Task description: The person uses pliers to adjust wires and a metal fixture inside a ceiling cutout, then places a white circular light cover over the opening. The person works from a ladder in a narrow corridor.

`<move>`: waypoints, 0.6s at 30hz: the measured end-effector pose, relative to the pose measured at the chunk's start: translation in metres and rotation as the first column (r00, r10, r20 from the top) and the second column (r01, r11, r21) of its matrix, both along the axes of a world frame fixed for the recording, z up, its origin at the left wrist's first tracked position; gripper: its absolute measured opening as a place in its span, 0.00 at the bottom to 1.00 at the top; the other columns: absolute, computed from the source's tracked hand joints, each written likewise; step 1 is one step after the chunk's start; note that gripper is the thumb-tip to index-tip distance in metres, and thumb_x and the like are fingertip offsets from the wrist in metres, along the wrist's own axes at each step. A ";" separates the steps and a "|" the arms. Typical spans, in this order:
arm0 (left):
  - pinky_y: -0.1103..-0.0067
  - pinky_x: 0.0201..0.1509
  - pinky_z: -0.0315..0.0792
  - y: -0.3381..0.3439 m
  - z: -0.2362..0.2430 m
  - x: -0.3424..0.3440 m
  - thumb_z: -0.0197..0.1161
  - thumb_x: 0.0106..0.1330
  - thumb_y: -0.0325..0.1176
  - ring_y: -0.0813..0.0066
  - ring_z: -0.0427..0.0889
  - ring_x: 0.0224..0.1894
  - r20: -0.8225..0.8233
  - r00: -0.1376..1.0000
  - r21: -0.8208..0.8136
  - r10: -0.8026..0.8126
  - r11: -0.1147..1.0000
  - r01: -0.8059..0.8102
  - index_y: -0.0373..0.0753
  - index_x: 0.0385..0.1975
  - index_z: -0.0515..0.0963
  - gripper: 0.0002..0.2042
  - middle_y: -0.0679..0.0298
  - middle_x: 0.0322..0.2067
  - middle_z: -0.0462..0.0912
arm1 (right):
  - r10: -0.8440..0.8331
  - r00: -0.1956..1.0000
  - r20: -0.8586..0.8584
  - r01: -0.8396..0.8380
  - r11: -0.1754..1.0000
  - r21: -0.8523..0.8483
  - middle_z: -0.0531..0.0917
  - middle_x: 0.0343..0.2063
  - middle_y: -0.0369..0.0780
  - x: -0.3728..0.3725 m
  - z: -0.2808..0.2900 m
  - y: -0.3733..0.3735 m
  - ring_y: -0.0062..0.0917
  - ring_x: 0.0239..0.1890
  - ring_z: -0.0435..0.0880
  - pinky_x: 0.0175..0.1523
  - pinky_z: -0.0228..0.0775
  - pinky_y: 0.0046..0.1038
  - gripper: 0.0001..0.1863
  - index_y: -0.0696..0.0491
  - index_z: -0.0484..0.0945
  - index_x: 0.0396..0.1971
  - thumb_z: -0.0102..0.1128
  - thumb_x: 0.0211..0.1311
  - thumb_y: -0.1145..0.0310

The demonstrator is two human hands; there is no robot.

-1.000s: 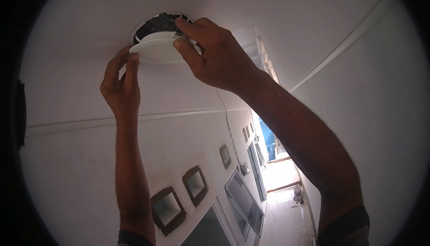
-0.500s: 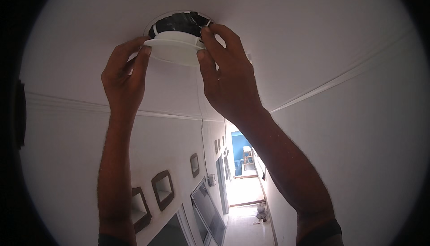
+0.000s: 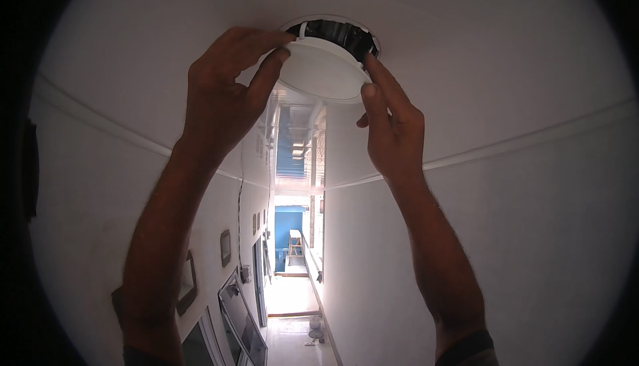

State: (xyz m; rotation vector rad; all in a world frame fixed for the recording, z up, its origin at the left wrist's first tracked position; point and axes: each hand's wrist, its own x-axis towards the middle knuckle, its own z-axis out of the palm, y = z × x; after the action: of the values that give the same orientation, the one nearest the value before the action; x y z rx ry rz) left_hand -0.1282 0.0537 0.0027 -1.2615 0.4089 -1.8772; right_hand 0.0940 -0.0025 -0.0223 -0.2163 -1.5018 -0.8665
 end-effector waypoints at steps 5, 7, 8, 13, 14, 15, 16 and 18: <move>0.75 0.44 0.83 -0.001 0.005 0.004 0.69 0.64 0.24 0.69 0.89 0.40 0.042 0.999 0.047 -0.017 0.999 0.015 0.40 0.42 0.86 0.08 0.60 0.39 0.88 | -0.058 0.997 -0.049 0.064 0.990 0.126 0.85 0.49 0.45 -0.005 0.006 -0.002 0.19 0.41 0.84 0.39 0.80 0.24 0.19 0.56 0.78 0.60 0.55 0.77 0.64; 0.75 0.44 0.83 -0.002 0.004 0.004 0.69 0.64 0.25 0.69 0.89 0.40 0.070 0.997 0.057 -0.017 0.998 0.013 0.39 0.41 0.86 0.08 0.59 0.39 0.88 | -0.076 0.994 -0.077 0.090 0.978 0.188 0.85 0.47 0.45 -0.010 0.003 -0.001 0.19 0.39 0.85 0.40 0.80 0.23 0.15 0.57 0.81 0.56 0.58 0.75 0.68; 0.75 0.44 0.83 -0.002 0.004 0.005 0.69 0.64 0.25 0.69 0.88 0.40 0.070 0.997 0.051 -0.029 0.998 0.026 0.40 0.41 0.86 0.08 0.60 0.39 0.88 | -0.095 0.991 -0.096 0.112 0.974 0.198 0.85 0.46 0.45 -0.012 -0.001 -0.001 0.19 0.39 0.85 0.41 0.80 0.23 0.14 0.58 0.81 0.54 0.58 0.74 0.70; 0.76 0.41 0.83 -0.005 0.004 0.009 0.69 0.64 0.25 0.71 0.87 0.40 0.153 0.988 0.050 -0.016 0.999 0.008 0.42 0.42 0.87 0.08 0.62 0.39 0.86 | -0.147 0.981 -0.130 0.176 0.953 0.245 0.85 0.39 0.43 -0.007 0.006 -0.002 0.23 0.39 0.87 0.43 0.82 0.24 0.10 0.58 0.83 0.49 0.60 0.71 0.74; 0.76 0.40 0.83 -0.004 0.005 0.011 0.69 0.64 0.26 0.71 0.87 0.40 0.140 0.990 0.038 -0.025 0.999 0.020 0.42 0.43 0.87 0.09 0.62 0.39 0.86 | -0.152 0.979 -0.135 0.183 0.947 0.263 0.85 0.38 0.43 -0.010 0.011 -0.005 0.25 0.38 0.87 0.43 0.83 0.25 0.10 0.58 0.83 0.48 0.60 0.70 0.74; 0.76 0.40 0.83 -0.003 0.006 0.012 0.69 0.64 0.26 0.72 0.87 0.40 0.127 0.991 0.026 -0.034 0.999 0.031 0.43 0.43 0.87 0.09 0.62 0.39 0.86 | -0.157 0.978 -0.140 0.191 0.941 0.280 0.85 0.38 0.43 -0.010 0.014 -0.005 0.26 0.38 0.88 0.43 0.84 0.25 0.10 0.57 0.83 0.48 0.61 0.70 0.75; 0.76 0.39 0.84 -0.003 0.007 0.012 0.69 0.64 0.26 0.72 0.87 0.40 0.117 0.992 0.016 -0.041 0.999 0.039 0.44 0.43 0.87 0.09 0.63 0.39 0.86 | -0.166 0.976 -0.139 0.201 0.934 0.295 0.85 0.37 0.43 -0.009 0.017 -0.004 0.27 0.38 0.88 0.42 0.84 0.26 0.10 0.57 0.83 0.48 0.61 0.69 0.75; 0.77 0.38 0.84 0.000 0.007 0.013 0.69 0.64 0.26 0.72 0.87 0.40 0.130 0.991 0.034 -0.013 0.999 0.009 0.44 0.44 0.86 0.10 0.62 0.40 0.86 | -0.186 0.973 -0.140 0.222 0.919 0.325 0.85 0.37 0.43 -0.006 0.020 -0.001 0.29 0.38 0.89 0.41 0.85 0.28 0.10 0.57 0.82 0.48 0.62 0.68 0.76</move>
State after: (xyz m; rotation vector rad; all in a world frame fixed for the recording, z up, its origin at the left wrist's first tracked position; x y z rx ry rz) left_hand -0.1147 0.0535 0.0096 -1.1091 0.3764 -1.9419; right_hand 0.0882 -0.0037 -0.0026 -0.1630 -1.2212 -1.2479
